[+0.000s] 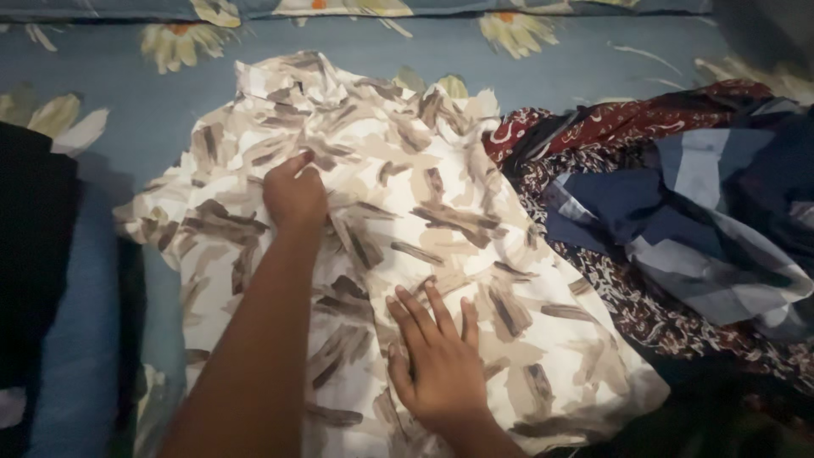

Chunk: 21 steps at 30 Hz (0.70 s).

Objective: The person sits on a bed and folds a patterned short-sleeve shirt. They smooth the fabric, fasten the buttons down the front, fold in the sleeves, fold the shirt over repeatedly, and place the folded shirt onto a stack of folded clothes before picking up another garment from a nearby pile.

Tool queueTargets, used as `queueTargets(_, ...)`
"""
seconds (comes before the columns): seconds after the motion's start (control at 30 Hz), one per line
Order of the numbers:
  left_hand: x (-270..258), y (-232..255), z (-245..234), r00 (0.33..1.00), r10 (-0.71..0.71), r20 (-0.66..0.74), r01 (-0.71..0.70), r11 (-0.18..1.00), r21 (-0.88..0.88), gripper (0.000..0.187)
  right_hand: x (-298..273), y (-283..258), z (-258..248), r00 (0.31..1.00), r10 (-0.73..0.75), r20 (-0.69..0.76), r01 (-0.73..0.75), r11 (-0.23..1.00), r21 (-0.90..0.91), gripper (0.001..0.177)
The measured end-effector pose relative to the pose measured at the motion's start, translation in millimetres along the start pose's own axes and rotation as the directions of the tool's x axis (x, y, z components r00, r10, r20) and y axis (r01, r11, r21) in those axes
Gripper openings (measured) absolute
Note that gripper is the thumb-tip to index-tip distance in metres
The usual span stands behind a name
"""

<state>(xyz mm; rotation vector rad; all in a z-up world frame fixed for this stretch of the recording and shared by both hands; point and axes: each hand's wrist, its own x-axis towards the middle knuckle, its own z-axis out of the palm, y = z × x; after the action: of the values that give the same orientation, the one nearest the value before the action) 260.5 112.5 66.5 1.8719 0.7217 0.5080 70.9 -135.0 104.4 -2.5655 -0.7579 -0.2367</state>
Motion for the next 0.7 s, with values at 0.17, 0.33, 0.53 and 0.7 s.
queueTargets(0.17, -38, 26, -17, 0.952, 0.277, 0.133, -0.307, 0.858, 0.412, 0.070, -1, -2, -1, 1.000, -0.007, -0.010, 0.008, 1.000, 0.010, 0.057)
queueTargets(0.33, -107, 44, -17, 0.820, 0.470, 0.327, -0.571, 0.630, 0.526, 0.081, 0, -1, -2, 1.000, -0.011, 0.001, 0.011, 1.000, 0.012, 0.059)
queueTargets(0.53, -150, 22, -43, 0.780, 0.418, 0.466, -0.625, 0.550, 0.554, 0.074, -3, 0, 1, 1.000, 0.003, 0.026, -0.002, 1.000, -0.017, 0.058)
queueTargets(0.7, -149, 12, -37, 0.785, 0.418, 0.457, -0.617, 0.459, 0.639, 0.069, -4, 2, 7, 1.000, -0.001, 0.027, 0.002, 0.999, -0.041, 0.059)
